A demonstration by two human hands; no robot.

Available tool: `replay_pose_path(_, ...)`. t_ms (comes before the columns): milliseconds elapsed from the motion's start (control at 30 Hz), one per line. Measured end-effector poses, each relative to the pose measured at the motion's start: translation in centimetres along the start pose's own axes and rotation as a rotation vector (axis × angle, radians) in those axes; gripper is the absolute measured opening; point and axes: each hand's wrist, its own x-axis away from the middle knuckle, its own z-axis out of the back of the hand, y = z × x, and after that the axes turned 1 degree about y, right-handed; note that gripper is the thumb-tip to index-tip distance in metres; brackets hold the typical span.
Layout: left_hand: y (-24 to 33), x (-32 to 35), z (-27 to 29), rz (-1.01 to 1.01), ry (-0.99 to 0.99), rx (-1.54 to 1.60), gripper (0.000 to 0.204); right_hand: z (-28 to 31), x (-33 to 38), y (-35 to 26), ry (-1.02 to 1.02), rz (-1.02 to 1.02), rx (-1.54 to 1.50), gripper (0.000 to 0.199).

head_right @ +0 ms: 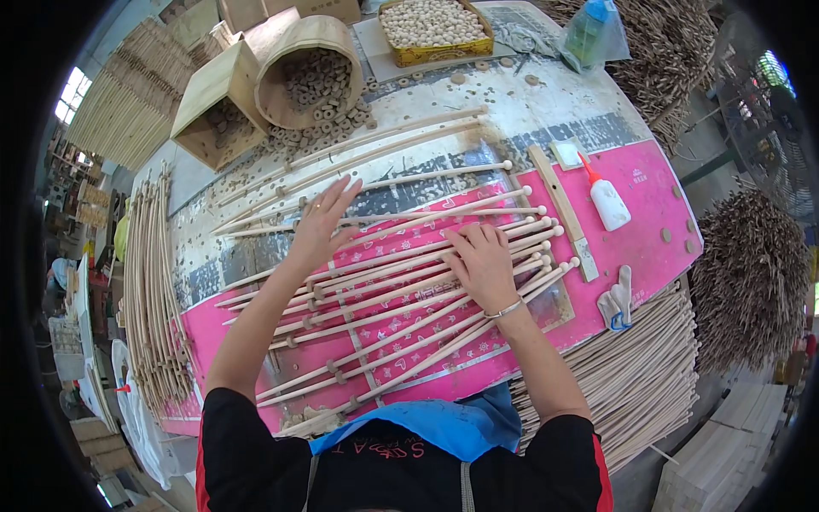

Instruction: Assembling a wooden lattice structure by sliding wooden rings onto rods and applying glue.

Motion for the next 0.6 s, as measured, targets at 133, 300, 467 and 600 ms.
replay_pose_path(133,-2.1,-2.2,-1.7,-0.015,-0.162,-0.089,0.073,-0.1,0.2,0.2,0.029,0.024,0.068,0.031)
replay_pose_path(300,-2.0,-1.6,-3.0,0.048,0.017,-0.194,0.054,-0.7,0.8,0.5,-0.004,-0.058,0.034,0.029)
replay_pose_path(467,-0.6,-1.7,-4.1,0.035,0.114,-0.287,0.051,-1.0,-1.9,2.6,0.015,-0.020,-0.040,0.028)
replay_pose_path(600,-0.8,-1.7,-4.1,0.098,0.069,-0.166,0.048,-1.4,-4.3,3.7,0.173,-0.054,-0.004,0.028)
